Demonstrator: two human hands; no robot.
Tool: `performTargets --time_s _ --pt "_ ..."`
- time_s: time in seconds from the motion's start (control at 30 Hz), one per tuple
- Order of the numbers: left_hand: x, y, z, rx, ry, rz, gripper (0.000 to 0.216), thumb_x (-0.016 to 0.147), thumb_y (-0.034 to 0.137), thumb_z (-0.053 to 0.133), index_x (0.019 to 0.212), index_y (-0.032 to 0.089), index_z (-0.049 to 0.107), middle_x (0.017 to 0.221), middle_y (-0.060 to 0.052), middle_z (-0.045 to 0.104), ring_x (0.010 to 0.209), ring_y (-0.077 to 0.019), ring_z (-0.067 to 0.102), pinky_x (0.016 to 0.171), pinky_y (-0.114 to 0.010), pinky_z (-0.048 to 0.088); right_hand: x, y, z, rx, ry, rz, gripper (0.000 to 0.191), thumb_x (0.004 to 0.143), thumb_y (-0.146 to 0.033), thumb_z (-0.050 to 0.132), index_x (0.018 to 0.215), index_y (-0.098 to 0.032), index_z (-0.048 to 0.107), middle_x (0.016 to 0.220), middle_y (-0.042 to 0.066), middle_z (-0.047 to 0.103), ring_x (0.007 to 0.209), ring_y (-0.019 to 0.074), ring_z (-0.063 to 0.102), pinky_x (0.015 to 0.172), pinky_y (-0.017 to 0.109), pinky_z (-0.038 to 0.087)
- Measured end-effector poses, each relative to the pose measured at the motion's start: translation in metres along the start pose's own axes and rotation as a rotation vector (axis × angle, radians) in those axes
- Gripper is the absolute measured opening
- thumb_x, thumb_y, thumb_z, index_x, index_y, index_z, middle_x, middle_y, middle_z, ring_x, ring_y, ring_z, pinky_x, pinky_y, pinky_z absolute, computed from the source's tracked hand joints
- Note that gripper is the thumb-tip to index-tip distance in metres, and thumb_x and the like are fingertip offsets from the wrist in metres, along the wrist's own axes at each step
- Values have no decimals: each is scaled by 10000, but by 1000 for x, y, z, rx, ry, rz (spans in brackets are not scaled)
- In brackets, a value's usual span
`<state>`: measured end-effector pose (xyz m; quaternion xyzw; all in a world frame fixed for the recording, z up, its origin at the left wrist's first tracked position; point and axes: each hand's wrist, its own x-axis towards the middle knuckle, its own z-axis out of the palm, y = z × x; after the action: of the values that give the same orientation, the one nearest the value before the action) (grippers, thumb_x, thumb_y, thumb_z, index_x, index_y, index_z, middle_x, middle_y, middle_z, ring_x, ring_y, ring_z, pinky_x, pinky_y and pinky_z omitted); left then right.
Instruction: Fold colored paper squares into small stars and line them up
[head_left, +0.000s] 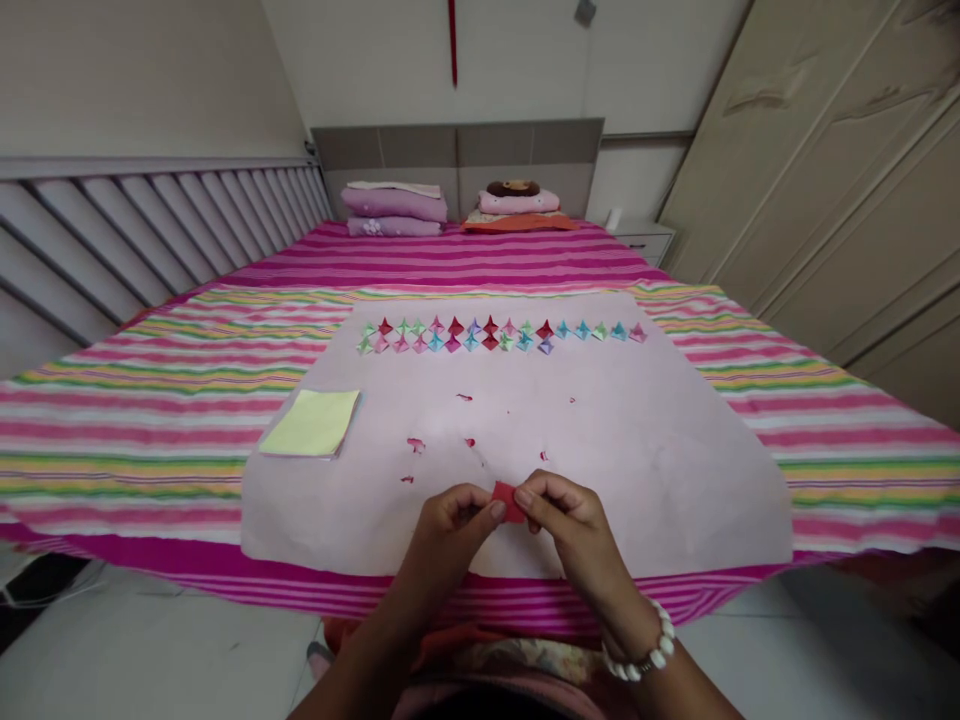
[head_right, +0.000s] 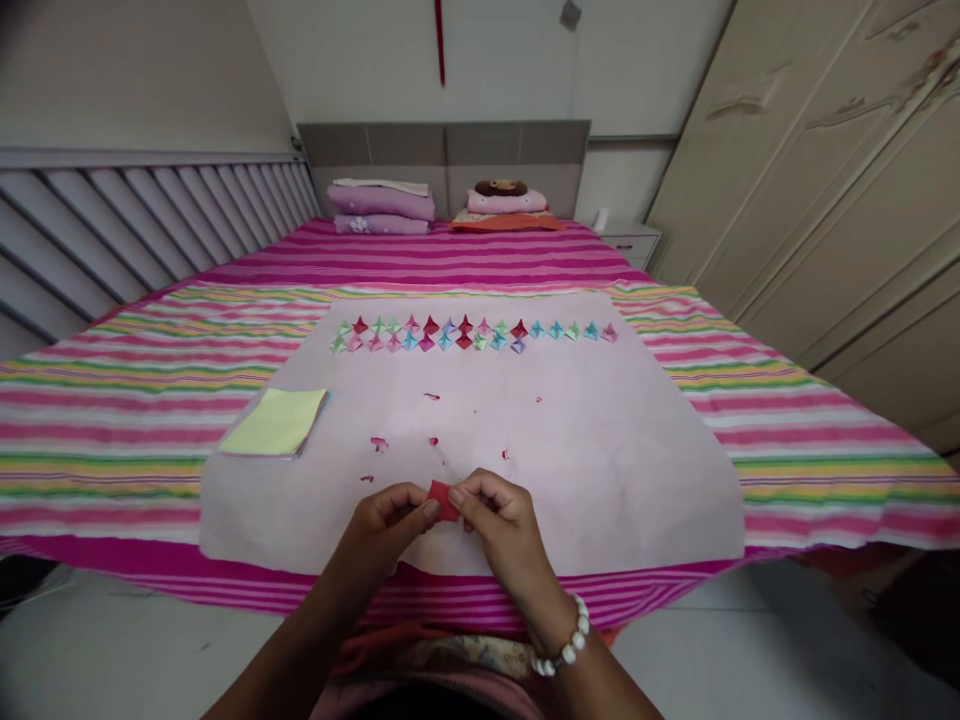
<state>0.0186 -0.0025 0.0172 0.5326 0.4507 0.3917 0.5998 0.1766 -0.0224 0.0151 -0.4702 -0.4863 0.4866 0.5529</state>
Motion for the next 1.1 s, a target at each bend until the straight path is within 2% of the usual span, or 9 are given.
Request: performTargets --time_s 0.2,0.37,0.57,0.63,0.7,0.8,0.9,1.03,1.1 --pt "2 6 2 -34 7 56 206 741 335 692 663 157 625 598 21 613 584 -113 538 584 -225 417 1 -3 1 -60 -130 26 294 758 -406 698 596 -174 618 500 -52 454 492 97 378 466 229 299" --pt "-1 8 11 -125 121 42 237 743 338 690 609 161 607 547 24 621 546 -109 540 566 -229 428 0 1 7 56 -33 65 254 760 -400 706 661 -170 662 575 -4 611 556 127 508 552 256 413" --pt "2 4 14 -226 85 15 154 680 272 751 726 149 670 628 6 684 631 -124 605 642 -246 479 4 7 7 153 -7 52 201 791 -342 692 700 -167 653 595 3 664 523 116 548 544 249 439" --pt "4 2 14 -251 124 36 158 689 271 748 720 147 655 622 11 674 621 -113 599 638 -240 480 6 9 8 217 11 57 177 753 -329 732 805 -176 659 643 3 684 509 118 576 520 250 453" --pt "6 2 12 -266 163 56 162 706 277 737 734 147 643 631 15 664 615 -104 594 636 -234 483 6 9 9 268 35 47 259 698 -311 781 890 -196 650 701 0 698 521 127 613 522 258 485" --pt "6 4 10 -263 175 83 210 693 266 748 830 162 628 685 21 660 630 -107 607 638 -234 496 5 9 7 266 42 38 276 662 -292 810 866 -200 650 662 -10 694 536 137 640 554 268 523" --pt "6 5 7 -206 105 127 251 702 242 742 911 181 617 738 15 660 671 -115 620 650 -232 498 4 8 3 240 23 61 258 658 -306 814 824 -191 654 578 -11 681 518 144 640 543 269 529" --pt "7 7 1 -134 -73 99 161 759 260 693 876 177 619 754 -12 668 701 -135 628 666 -251 490 4 4 -1 212 -4 75 233 655 -291 818 798 -184 668 576 -1 695 506 132 632 525 249 519" --pt "7 9 -2 -109 -119 78 144 768 263 685 845 177 598 733 -9 657 690 -136 621 658 -255 478 5 2 -1 203 -18 84 218 650 -274 821 776 -180 670 567 0 693 496 126 625 517 242 514"
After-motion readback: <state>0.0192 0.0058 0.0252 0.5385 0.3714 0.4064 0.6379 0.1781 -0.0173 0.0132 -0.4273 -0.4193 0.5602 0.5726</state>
